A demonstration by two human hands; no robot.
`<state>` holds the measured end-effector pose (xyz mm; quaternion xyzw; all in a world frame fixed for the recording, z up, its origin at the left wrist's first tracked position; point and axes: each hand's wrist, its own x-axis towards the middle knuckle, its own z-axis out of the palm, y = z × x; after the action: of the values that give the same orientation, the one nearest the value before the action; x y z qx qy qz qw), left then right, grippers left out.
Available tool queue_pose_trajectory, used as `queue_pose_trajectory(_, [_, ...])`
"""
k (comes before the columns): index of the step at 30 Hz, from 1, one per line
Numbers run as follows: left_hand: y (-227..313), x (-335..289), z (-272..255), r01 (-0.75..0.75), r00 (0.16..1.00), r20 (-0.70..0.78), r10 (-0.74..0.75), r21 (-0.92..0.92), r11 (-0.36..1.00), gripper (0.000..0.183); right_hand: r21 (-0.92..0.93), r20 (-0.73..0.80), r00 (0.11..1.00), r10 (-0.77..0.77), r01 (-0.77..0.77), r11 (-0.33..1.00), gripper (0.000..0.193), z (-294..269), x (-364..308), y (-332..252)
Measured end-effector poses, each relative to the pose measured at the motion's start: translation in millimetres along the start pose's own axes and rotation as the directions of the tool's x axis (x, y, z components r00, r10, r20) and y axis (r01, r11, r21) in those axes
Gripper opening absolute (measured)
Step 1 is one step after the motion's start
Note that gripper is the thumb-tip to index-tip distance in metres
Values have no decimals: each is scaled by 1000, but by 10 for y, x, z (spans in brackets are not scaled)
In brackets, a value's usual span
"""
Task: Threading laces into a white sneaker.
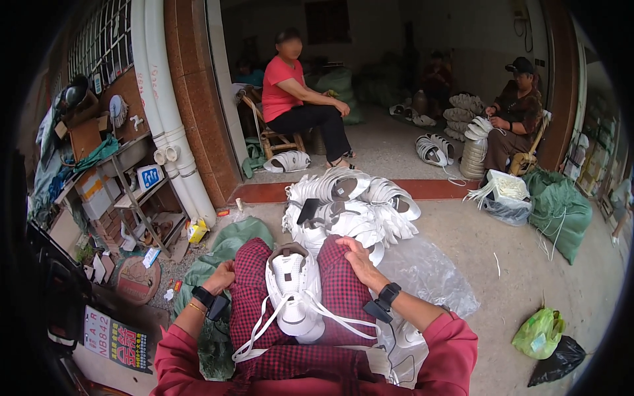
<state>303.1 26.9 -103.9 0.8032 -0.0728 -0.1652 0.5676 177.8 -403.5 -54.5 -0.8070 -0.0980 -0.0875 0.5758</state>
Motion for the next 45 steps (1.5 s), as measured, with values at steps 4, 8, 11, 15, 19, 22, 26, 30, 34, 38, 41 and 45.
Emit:
queue_pose_trajectory(4, [-225, 59, -98, -142, 989, 34, 141, 26, 990, 40, -217, 51, 997, -53, 63, 974, 58, -43, -30, -50])
queue_pose_trajectory(8, [-58, -20, -19, -83, 995, 56, 85, -31, 996, 45, -200, 74, 997, 20, -5, 980, 62, -74, -38, -90])
queue_pose_trajectory(11, [-162, 7, -78, -76, 996, 40, 78, -57, 995, 46, -198, 64, 998, -12, 25, 980, 62, -51, -23, -75])
queue_pose_trajectory(15, [-142, 12, -89, -51, 997, 64, 52, -22, 998, 47, -197, 66, 998, -9, 22, 980, 62, -50, -2, -101])
queue_pose_trajectory(19, [166, -175, -29, -58, 995, 84, 50, 96, 994, 48, -193, 54, 999, 2, 8, 981, 61, -47, -24, -73])
queue_pose_trajectory(22, [193, -344, -83, -9, 993, 116, 0, 71, 997, 50, -190, 73, 997, 13, 1, 982, 60, -24, -39, -122])
queue_pose_trajectory(26, [235, -429, -112, 31, 984, 178, -2, -161, 986, 41, -190, 73, 997, -32, 45, 981, 60, -29, -29, -75])
queue_pose_trajectory(30, [390, -541, -22, 92, 982, 181, -50, -234, 968, 41, -192, 57, 998, -14, 25, 981, 62, -74, -20, -105])
queue_pose_trajectory(34, [505, -703, 167, 22, 999, 51, -16, -113, 993, 46, -197, 53, 998, 33, -22, 980, 62, -55, -40, -142])
queue_pose_trajectory(38, [178, -677, 304, -247, 969, -42, 245, -75, 966, 50, -181, 78, 997, -12, 26, 983, 63, -15, -4, -133])
queue_pose_trajectory(41, [190, -873, 475, -274, 959, -83, 272, -14, 962, 54, -197, 62, 998, -27, 39, 980, 63, -51, -25, -75])
queue_pose_trajectory(45, [163, -1162, 546, -239, 956, -132, 262, 170, 956, 53, -185, 57, 998, -23, 34, 982, 63, -19, -33, -118])
